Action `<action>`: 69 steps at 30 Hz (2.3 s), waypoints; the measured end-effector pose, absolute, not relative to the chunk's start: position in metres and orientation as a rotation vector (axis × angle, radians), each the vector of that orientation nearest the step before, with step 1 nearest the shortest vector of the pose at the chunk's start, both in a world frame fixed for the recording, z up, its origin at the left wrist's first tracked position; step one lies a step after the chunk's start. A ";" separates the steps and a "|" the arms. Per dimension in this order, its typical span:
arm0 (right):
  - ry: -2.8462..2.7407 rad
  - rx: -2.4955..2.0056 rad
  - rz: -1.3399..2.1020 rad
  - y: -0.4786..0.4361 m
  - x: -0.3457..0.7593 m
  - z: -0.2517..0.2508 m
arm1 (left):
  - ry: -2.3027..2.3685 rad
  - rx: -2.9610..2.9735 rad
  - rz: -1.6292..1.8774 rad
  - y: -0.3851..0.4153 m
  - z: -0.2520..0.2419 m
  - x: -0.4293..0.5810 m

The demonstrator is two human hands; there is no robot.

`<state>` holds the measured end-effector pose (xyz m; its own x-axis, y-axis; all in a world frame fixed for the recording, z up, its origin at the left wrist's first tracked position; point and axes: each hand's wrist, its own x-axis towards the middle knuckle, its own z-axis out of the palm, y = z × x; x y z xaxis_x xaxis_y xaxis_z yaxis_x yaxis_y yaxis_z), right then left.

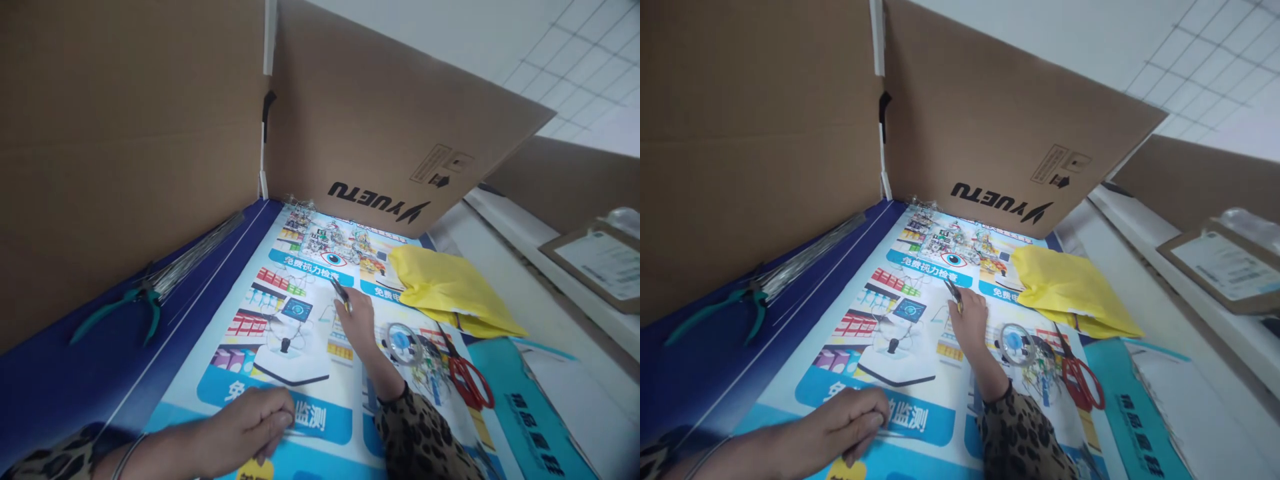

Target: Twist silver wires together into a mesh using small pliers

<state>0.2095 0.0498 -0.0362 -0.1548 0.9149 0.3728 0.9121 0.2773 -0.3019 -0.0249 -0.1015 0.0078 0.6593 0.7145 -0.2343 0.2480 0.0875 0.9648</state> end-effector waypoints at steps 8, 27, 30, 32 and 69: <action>-2.254 -1.556 0.014 0.042 0.202 -0.033 | 0.842 1.552 0.382 -0.099 0.016 -0.025; -2.151 -1.562 -0.146 0.043 0.203 -0.028 | 0.818 1.577 0.588 -0.109 0.002 -0.026; -2.095 -1.427 -0.173 0.043 0.205 -0.030 | 0.833 1.384 0.717 -0.110 0.012 -0.026; -2.059 -1.323 -0.181 0.043 0.205 -0.031 | 0.790 1.300 0.792 -0.105 0.024 -0.026; -2.175 -1.199 -0.719 0.025 0.191 -0.019 | 0.815 0.752 1.037 0.049 0.019 0.005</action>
<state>0.1906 0.0246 -0.0187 -0.4514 0.5747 0.6826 0.8684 0.4588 0.1880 0.0051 0.0491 0.0189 0.2855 0.9338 -0.2158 -0.4303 0.3261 0.8417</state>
